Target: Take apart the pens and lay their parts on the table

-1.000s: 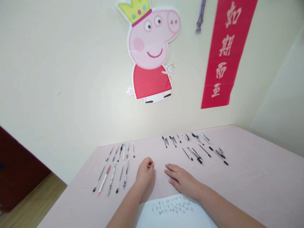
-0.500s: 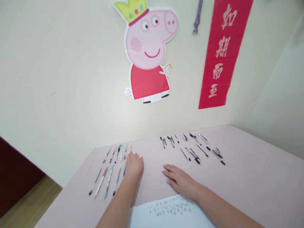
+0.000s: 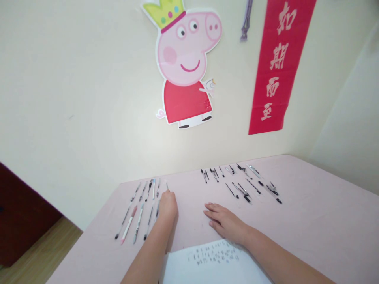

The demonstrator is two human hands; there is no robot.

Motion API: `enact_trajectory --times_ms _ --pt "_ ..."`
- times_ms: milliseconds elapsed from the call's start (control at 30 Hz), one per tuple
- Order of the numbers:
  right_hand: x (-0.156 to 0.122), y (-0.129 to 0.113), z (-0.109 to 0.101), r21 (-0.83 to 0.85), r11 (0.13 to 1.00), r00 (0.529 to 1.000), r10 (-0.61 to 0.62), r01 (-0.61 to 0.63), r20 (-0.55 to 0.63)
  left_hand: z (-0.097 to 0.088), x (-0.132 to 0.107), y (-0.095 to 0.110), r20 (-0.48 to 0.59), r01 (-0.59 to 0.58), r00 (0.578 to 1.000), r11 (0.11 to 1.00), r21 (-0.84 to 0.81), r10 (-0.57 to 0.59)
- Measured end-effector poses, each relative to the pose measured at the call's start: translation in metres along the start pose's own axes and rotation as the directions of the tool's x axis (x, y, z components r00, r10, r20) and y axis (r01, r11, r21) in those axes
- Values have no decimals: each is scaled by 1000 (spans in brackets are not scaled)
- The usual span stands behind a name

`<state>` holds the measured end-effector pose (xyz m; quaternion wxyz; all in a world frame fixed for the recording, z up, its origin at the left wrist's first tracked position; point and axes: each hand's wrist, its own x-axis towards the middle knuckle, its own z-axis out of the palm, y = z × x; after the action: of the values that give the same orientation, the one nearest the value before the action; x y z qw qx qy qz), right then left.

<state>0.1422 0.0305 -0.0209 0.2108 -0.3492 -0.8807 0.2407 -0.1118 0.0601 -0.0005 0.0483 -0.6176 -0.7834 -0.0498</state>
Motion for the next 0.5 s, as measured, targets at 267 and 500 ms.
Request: enact_trajectory --times_ms 267,500 --pt "0 1 0 3 1000 1000 -12 12 -6 -5 -21 1 -19 -13 1000 997 -76 12" --pt "0 -1 -2 43 999 1000 0 0 -5 -4 -58 6 212 187 977 604 -775 -30"
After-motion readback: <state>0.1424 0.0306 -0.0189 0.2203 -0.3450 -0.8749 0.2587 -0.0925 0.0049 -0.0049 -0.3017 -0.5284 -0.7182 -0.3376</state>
